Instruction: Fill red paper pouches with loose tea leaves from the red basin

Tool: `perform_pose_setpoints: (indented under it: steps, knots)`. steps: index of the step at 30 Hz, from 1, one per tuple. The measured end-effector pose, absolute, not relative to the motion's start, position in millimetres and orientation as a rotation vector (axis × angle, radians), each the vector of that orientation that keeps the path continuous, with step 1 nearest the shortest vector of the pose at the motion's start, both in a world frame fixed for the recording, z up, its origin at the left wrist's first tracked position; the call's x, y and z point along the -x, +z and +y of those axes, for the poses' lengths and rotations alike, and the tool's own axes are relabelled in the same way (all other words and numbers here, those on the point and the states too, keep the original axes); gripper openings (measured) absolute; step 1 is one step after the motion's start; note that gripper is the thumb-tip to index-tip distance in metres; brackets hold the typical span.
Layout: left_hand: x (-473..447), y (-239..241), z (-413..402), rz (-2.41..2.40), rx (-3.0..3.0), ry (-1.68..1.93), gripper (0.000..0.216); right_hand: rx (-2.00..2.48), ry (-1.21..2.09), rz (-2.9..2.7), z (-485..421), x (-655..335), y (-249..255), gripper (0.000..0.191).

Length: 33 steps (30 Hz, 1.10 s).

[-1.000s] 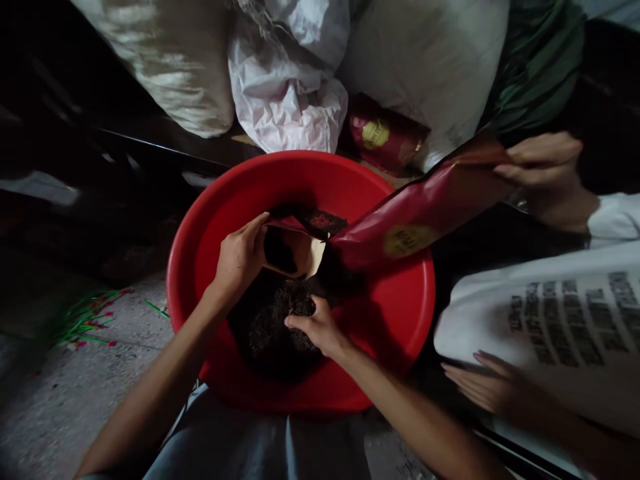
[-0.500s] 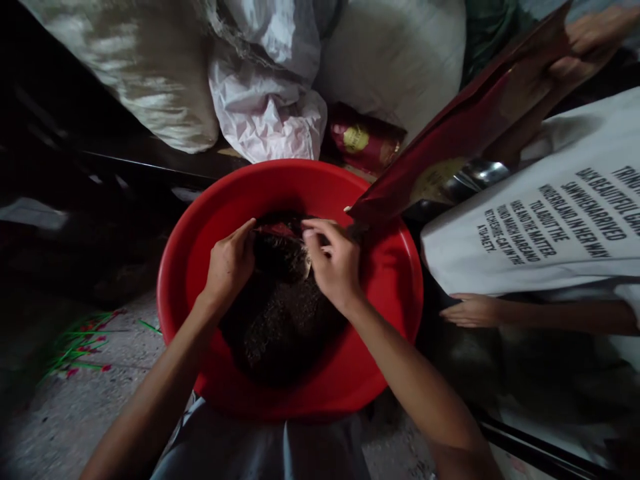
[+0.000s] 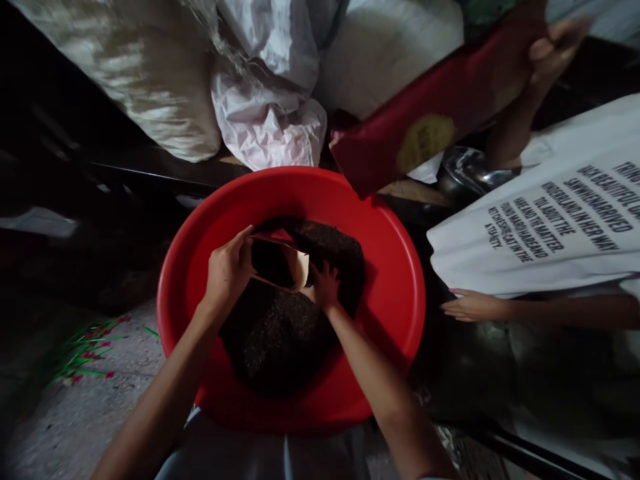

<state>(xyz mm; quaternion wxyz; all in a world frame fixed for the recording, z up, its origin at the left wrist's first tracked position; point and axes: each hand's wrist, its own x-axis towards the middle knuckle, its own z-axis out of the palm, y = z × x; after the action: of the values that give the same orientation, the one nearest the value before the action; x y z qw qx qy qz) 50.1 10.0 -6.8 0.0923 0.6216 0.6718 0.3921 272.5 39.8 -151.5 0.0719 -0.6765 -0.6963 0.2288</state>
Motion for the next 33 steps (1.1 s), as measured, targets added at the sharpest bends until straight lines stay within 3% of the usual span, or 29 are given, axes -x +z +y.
perform_pose_setpoints:
  steps: [5,8,16,19,23,27,31,33]
  knots:
    - [-52,-8,9,1.968,-1.861,1.200,0.041,1.973,0.823,-1.989,4,-271,-158,0.050]
    - [-51,-7,7,1.965,-1.894,1.157,0.041,1.917,0.938,-1.866,-8,-277,-146,0.043]
    - [-61,-2,5,2.054,-1.989,0.838,0.041,1.341,1.340,-1.243,-9,-284,-1,0.051]
    - [-69,-4,7,2.009,-2.067,0.745,0.042,1.275,1.087,-1.587,5,-262,28,0.050]
    - [-71,-1,8,2.004,-2.101,0.703,0.042,1.321,0.715,-1.968,20,-225,30,0.059]
    - [-60,8,9,2.133,-2.045,0.616,0.040,1.274,0.633,-1.968,40,-235,33,0.032]
    - [-48,11,10,2.228,-1.993,0.653,0.042,1.383,0.263,-1.983,96,-296,1,0.031]
    - [-43,11,9,2.249,-1.986,0.694,0.043,1.585,0.240,-2.068,124,-329,-35,0.037]
